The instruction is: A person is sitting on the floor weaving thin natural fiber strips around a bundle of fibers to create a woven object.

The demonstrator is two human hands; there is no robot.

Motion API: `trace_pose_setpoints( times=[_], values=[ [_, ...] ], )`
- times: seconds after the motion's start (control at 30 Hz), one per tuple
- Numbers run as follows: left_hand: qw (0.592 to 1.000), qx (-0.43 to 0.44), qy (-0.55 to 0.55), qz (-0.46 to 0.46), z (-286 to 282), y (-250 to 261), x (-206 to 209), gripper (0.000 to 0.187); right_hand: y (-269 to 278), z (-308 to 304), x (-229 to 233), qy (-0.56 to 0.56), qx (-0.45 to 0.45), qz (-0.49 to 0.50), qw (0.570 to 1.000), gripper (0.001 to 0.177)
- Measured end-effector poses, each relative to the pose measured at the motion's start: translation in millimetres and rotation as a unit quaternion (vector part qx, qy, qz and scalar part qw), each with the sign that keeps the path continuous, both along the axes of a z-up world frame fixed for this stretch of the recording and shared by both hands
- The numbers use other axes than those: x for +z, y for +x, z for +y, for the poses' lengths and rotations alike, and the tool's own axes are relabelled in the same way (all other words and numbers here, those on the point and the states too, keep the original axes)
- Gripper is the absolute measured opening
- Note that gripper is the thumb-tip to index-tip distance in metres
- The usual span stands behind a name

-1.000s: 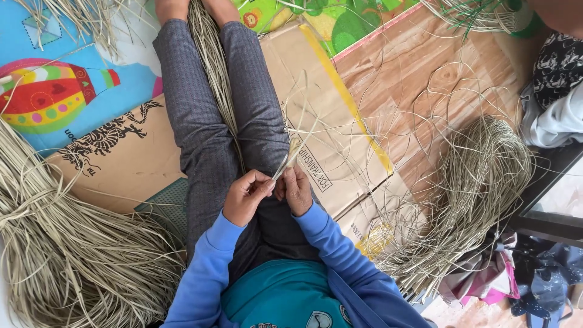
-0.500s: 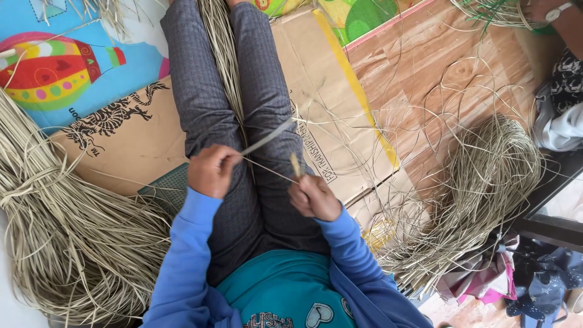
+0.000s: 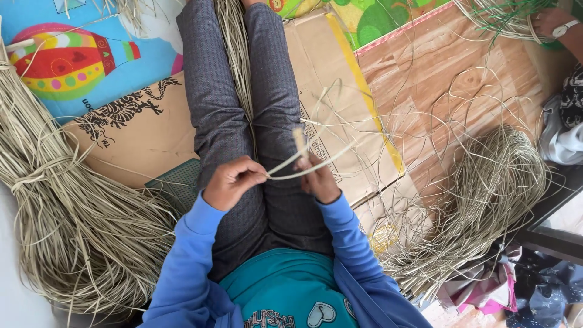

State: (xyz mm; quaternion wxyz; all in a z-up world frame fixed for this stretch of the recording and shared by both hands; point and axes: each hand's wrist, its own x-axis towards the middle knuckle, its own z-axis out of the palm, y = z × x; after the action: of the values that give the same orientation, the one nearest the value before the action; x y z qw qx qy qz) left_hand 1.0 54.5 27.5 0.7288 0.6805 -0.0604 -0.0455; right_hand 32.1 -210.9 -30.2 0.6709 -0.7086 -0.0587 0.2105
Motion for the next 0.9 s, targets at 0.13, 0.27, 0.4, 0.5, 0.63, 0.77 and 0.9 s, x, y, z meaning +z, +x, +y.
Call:
trace_pose_setpoints(
  times=[0.13, 0.27, 0.4, 0.5, 0.63, 0.77, 0.9],
  values=[
    [1.0, -0.016, -0.009, -0.005, -18, 2, 5, 0.005, -8, 22, 17, 0.0, 0.078, -0.012, 0.997, 0.042],
    [1.0, -0.011, 0.021, 0.013, -22, 4, -2, 0.012, -14, 31, 15, 0.078, 0.075, 0.034, 0.994, 0.038],
    [0.998, -0.018, 0.034, 0.054, -22, 5, 0, 0.015, -21, 28, 0, 0.109, 0.06, 0.035, 0.992, 0.035],
    [0.996, -0.024, 0.06, 0.057, -20, 4, -10, 0.017, -21, 27, -1, 0.107, 0.05, 0.026, 0.993, 0.033],
    [0.996, -0.044, 0.067, 0.027, -20, 5, -12, 0.014, -19, 36, 14, 0.099, 0.046, 0.041, 0.993, 0.044],
    [0.991, -0.046, 0.109, -0.059, -16, 12, 2, 0.015, -23, 37, 24, 0.144, 0.082, 0.088, 0.982, 0.055],
    [0.961, 0.013, 0.249, -0.123, -4, 15, -2, 0.01, -26, 34, 45, 0.288, 0.083, 0.212, 0.93, 0.06]
  ],
)
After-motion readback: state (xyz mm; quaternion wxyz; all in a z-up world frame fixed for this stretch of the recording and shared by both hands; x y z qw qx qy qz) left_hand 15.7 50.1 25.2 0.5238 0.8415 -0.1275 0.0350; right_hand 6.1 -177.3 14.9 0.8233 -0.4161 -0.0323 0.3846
